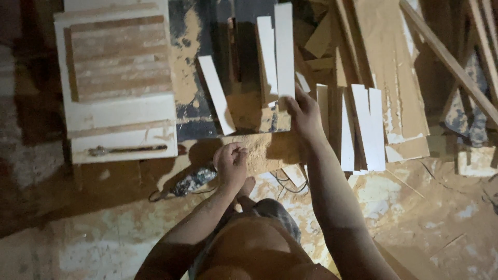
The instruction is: The person stacks thin wooden planks on a table saw, arranging them into a neat pile. They pick up individual planks from the floor and the table surface, aligning them carefully with the existing stack.
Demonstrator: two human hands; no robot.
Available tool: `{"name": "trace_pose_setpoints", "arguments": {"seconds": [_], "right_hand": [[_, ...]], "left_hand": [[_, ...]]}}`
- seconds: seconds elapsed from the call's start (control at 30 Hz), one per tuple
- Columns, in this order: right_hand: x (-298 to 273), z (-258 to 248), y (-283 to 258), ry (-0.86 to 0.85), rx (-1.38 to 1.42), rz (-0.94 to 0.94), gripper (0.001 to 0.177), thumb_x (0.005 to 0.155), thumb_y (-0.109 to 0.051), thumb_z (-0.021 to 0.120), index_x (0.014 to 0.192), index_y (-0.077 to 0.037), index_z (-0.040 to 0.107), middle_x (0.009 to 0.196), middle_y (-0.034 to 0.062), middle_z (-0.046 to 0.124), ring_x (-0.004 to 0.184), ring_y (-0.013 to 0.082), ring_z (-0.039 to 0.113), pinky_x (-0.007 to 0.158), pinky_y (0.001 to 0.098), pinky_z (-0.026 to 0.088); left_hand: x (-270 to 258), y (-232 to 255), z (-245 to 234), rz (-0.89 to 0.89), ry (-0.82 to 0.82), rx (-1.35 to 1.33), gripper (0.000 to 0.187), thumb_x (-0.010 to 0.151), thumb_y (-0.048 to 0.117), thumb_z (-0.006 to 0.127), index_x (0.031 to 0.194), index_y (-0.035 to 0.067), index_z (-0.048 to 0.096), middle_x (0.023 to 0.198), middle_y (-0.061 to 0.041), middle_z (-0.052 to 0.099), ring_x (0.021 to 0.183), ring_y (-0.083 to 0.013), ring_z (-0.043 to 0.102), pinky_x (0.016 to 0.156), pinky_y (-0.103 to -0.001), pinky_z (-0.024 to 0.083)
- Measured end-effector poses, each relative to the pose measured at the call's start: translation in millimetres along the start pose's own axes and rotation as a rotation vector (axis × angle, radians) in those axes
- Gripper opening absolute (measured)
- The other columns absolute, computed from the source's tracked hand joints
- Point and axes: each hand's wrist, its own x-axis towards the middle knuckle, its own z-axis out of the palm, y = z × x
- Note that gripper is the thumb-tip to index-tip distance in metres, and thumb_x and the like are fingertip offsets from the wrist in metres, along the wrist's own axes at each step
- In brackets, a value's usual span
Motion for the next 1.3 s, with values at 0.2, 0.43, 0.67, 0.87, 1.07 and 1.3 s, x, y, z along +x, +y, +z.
{"name": "trace_pose_setpoints", "arguments": {"seconds": [0.2, 0.43, 0.67, 0.87, 1.07, 1.3], "right_hand": [[43, 32, 29, 0.013, -0.149, 0.046, 0.051, 0.113, -0.031, 0.075, 0.158, -0.009, 0.068, 0.130, 0.0213, 0.082, 0.110, 0.0290, 0.083, 0.078, 0.0436, 0.066], [67, 35, 79, 0.093, -0.447, 0.151, 0.039, 0.107, -0.042, 0.078, 0.129, -0.012, 0.086, 0.112, 0.0127, 0.087, 0.115, 0.0312, 0.082, 0.093, 0.0485, 0.065], [48, 35, 66, 0.177, -0.644, 0.138, 0.067, 0.099, -0.053, 0.075, 0.142, -0.002, 0.077, 0.114, 0.0262, 0.086, 0.117, 0.0456, 0.081, 0.105, 0.0534, 0.064], [-95, -1, 19, 0.193, -0.504, -0.135, 0.038, 0.104, -0.038, 0.083, 0.122, -0.005, 0.075, 0.108, 0.0243, 0.072, 0.111, 0.0551, 0.074, 0.091, 0.0645, 0.061], [-294, -36, 170, 0.321, 0.258, 0.791, 0.061, 0.102, -0.043, 0.090, 0.148, -0.009, 0.071, 0.123, 0.0084, 0.078, 0.101, 0.0218, 0.078, 0.087, 0.0374, 0.063], [-250, -65, 171, 0.495, 0.676, 0.625, 0.099, 0.112, -0.043, 0.073, 0.179, 0.004, 0.018, 0.163, 0.0172, 0.046, 0.142, 0.0354, 0.058, 0.113, 0.0519, 0.052]], "left_hand": [[-22, -16, -16, 0.005, -0.030, -0.138, 0.030, 0.102, 0.022, 0.078, 0.119, -0.003, 0.074, 0.117, -0.024, 0.062, 0.119, -0.0456, 0.068, 0.098, -0.050, 0.063], [17, -7, -25, 0.049, -0.064, -0.044, 0.038, 0.100, 0.033, 0.083, 0.124, 0.005, 0.075, 0.113, -0.020, 0.071, 0.111, -0.0414, 0.075, 0.096, -0.052, 0.061], [106, 58, -5, 0.067, -0.205, 0.014, 0.055, 0.122, 0.049, 0.062, 0.163, 0.015, 0.046, 0.155, -0.021, 0.052, 0.145, -0.0366, 0.060, 0.117, -0.051, 0.058], [30, 90, -5, 0.163, -0.122, -0.090, 0.042, 0.120, 0.035, 0.065, 0.135, -0.003, 0.052, 0.133, -0.033, 0.057, 0.136, -0.0567, 0.058, 0.116, -0.062, 0.047], [-31, 15, 77, -0.186, -0.696, -0.322, 0.073, 0.101, 0.042, 0.086, 0.156, 0.009, 0.051, 0.157, -0.029, 0.052, 0.143, -0.0464, 0.062, 0.122, -0.060, 0.048], [70, 101, 220, -0.042, -0.607, -0.329, 0.088, 0.111, 0.078, 0.059, 0.172, 0.020, 0.033, 0.173, -0.024, 0.038, 0.166, -0.0468, 0.039, 0.142, -0.064, 0.025]]}}
